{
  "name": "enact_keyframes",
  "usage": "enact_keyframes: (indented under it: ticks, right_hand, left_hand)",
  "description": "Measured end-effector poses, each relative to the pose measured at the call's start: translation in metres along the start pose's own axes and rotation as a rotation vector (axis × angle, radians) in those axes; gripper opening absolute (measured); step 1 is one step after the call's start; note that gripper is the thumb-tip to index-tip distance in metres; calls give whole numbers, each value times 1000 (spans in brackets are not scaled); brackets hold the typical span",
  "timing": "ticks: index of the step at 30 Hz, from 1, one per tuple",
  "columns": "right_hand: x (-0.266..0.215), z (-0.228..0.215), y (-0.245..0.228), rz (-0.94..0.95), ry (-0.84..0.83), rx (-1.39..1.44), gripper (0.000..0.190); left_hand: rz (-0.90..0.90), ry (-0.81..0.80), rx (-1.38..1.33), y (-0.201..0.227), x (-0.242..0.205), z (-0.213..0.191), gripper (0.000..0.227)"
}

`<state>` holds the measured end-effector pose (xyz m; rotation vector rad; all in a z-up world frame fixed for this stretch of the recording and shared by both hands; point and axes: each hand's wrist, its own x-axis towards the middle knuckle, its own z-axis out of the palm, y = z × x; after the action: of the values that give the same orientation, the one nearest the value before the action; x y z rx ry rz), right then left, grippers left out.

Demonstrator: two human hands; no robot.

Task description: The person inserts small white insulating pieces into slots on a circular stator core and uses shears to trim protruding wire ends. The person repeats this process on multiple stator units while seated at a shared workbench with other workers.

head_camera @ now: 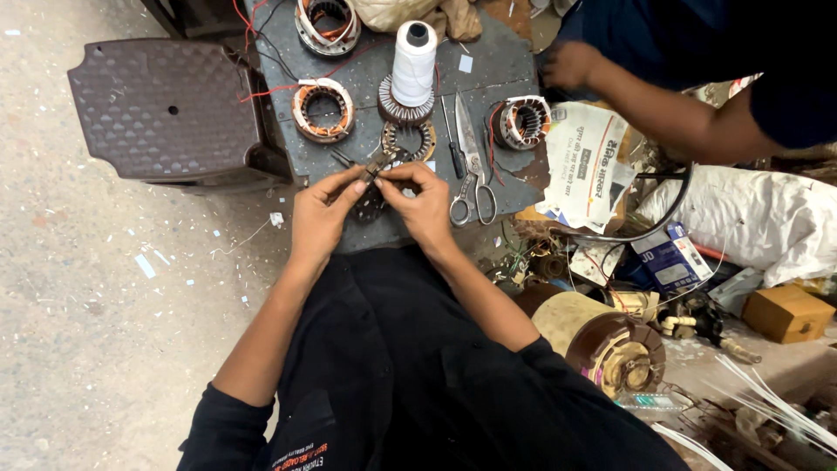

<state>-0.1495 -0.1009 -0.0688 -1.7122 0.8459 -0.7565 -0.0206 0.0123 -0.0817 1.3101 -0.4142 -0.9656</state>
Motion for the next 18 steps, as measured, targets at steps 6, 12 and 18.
enact_keyframes:
  ticks: [6,12,18]
  right_hand:
    - [-4,-3,-2,2,-4,-75,18]
    - [-11,-7,-2,88,21,163,22]
    - [-11,-4,-8,-75,51,-67,10]
  left_hand:
    - [-5,-8,30,1,1,0,32]
    - [30,-25,20,1,1,-1,31]
    - [14,-18,29,2,-1,1,32]
